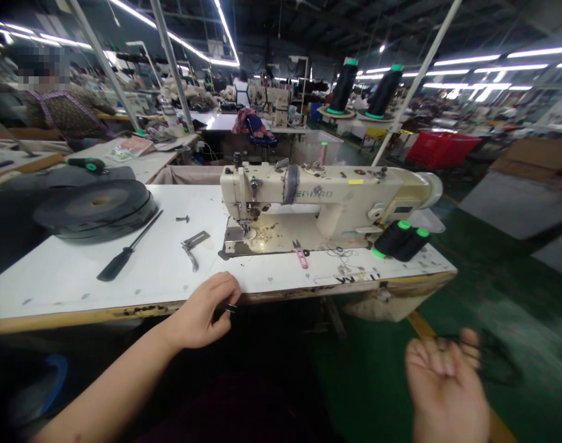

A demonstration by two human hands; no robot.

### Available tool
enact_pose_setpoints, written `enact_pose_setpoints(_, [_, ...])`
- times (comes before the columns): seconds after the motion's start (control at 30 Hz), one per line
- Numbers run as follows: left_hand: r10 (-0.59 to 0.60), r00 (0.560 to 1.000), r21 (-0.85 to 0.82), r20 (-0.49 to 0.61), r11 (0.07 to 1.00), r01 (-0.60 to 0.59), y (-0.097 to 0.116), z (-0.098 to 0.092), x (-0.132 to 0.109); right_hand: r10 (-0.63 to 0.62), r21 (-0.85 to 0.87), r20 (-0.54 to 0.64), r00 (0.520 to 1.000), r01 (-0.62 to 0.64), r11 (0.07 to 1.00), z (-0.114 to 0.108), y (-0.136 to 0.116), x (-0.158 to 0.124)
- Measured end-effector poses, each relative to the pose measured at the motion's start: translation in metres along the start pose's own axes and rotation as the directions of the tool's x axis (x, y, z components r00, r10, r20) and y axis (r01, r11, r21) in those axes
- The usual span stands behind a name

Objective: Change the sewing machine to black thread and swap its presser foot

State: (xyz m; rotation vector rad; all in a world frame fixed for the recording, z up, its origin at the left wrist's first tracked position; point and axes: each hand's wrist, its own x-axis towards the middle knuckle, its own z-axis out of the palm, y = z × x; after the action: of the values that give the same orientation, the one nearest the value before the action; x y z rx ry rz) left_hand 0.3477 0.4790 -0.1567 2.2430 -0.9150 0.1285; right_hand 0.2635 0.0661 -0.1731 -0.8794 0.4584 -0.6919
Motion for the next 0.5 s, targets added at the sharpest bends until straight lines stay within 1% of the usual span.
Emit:
enact_pose_setpoints(0.03, [0.024, 1.000, -0.017, 0.013, 1.000, -0.024, 0.006, 0.004, 0.004, 0.022, -0.022, 0.106, 0.994, -0.020, 1.000, 0.014, 0.012, -0.016])
enact_pose_setpoints(0.07, [0.052, 0.998, -0.036, 0.024, 0.998, -0.051, 0.012, 0.009, 0.008, 0.104, -0.097, 0.229, 0.968, -0.084, 0.992, 0.030, 0.027, -0.035])
enact_pose_setpoints(0.1, [0.082, 0.996, -0.056, 0.032, 0.995, -0.080, 0.019, 0.013, 0.011, 0.239, -0.224, 0.362, 0.901, -0.165, 0.961, 0.047, 0.043, -0.054])
enact_pose_setpoints(0.13, [0.110, 0.993, -0.076, 0.039, 0.991, -0.107, 0.025, 0.017, 0.014, 0.365, -0.353, 0.484, 0.795, -0.204, 0.913, 0.062, 0.060, -0.073])
enact_pose_setpoints(0.17, [0.133, 0.990, -0.092, 0.045, 0.987, -0.128, 0.030, 0.020, 0.016, 0.428, -0.441, 0.594, 0.681, -0.170, 0.881, 0.075, 0.075, -0.090])
enact_pose_setpoints(0.2, [0.149, 0.988, -0.102, 0.049, 0.984, -0.143, 0.033, 0.023, 0.018, 0.496, -0.501, 0.690, 0.526, -0.146, 0.853, 0.084, 0.088, -0.102])
enact_pose_setpoints(0.23, [0.159, 0.986, -0.104, 0.053, 0.983, -0.153, 0.035, 0.024, 0.018, 0.561, -0.550, 0.733, 0.384, -0.149, 0.822, 0.089, 0.096, -0.110])
enact_pose_setpoints(0.27, [0.159, 0.986, -0.098, 0.053, 0.983, -0.153, 0.034, 0.024, 0.017, 0.609, -0.587, 0.743, 0.278, -0.165, 0.793, 0.089, 0.099, -0.113])
enact_pose_setpoints(0.3, [0.147, 0.988, -0.088, 0.050, 0.986, -0.142, 0.032, 0.022, 0.015, 0.654, -0.621, 0.724, 0.220, -0.206, 0.757, 0.084, 0.097, -0.110])
enact_pose_setpoints(0.33, [0.123, 0.992, -0.075, 0.040, 0.990, -0.120, 0.028, 0.019, 0.012, 0.684, -0.633, 0.688, 0.241, -0.261, 0.729, 0.075, 0.090, -0.102])
enact_pose_setpoints(0.37, [0.091, 0.996, -0.062, 0.023, 0.994, -0.090, 0.022, 0.015, 0.009, 0.684, -0.607, 0.645, 0.342, -0.316, 0.729, 0.063, 0.078, -0.088])
enact_pose_setpoints(0.4, [0.055, 0.998, -0.050, 0.007, 0.997, -0.054, 0.016, 0.011, 0.005, 0.655, -0.552, 0.581, 0.483, -0.357, 0.754, 0.049, 0.062, -0.070])
enact_pose_setpoints(0.43, [0.019, 1.000, -0.040, -0.009, 0.999, -0.019, 0.010, 0.006, 0.001, 0.507, -0.396, 0.475, 0.719, -0.339, 0.853, 0.035, 0.045, -0.051])
enact_pose_setpoints(0.47, [-0.010, 1.000, -0.032, -0.026, 0.999, 0.009, 0.004, 0.002, -0.002, 0.285, -0.183, 0.319, 0.904, -0.236, 0.954, 0.022, 0.027, -0.031])
enact_pose_setpoints(0.5, [-0.031, 0.999, -0.025, -0.039, 0.999, 0.030, -0.001, -0.001, -0.005, 0.174, -0.089, 0.244, 0.954, -0.157, 0.984, 0.011, 0.010, -0.013])
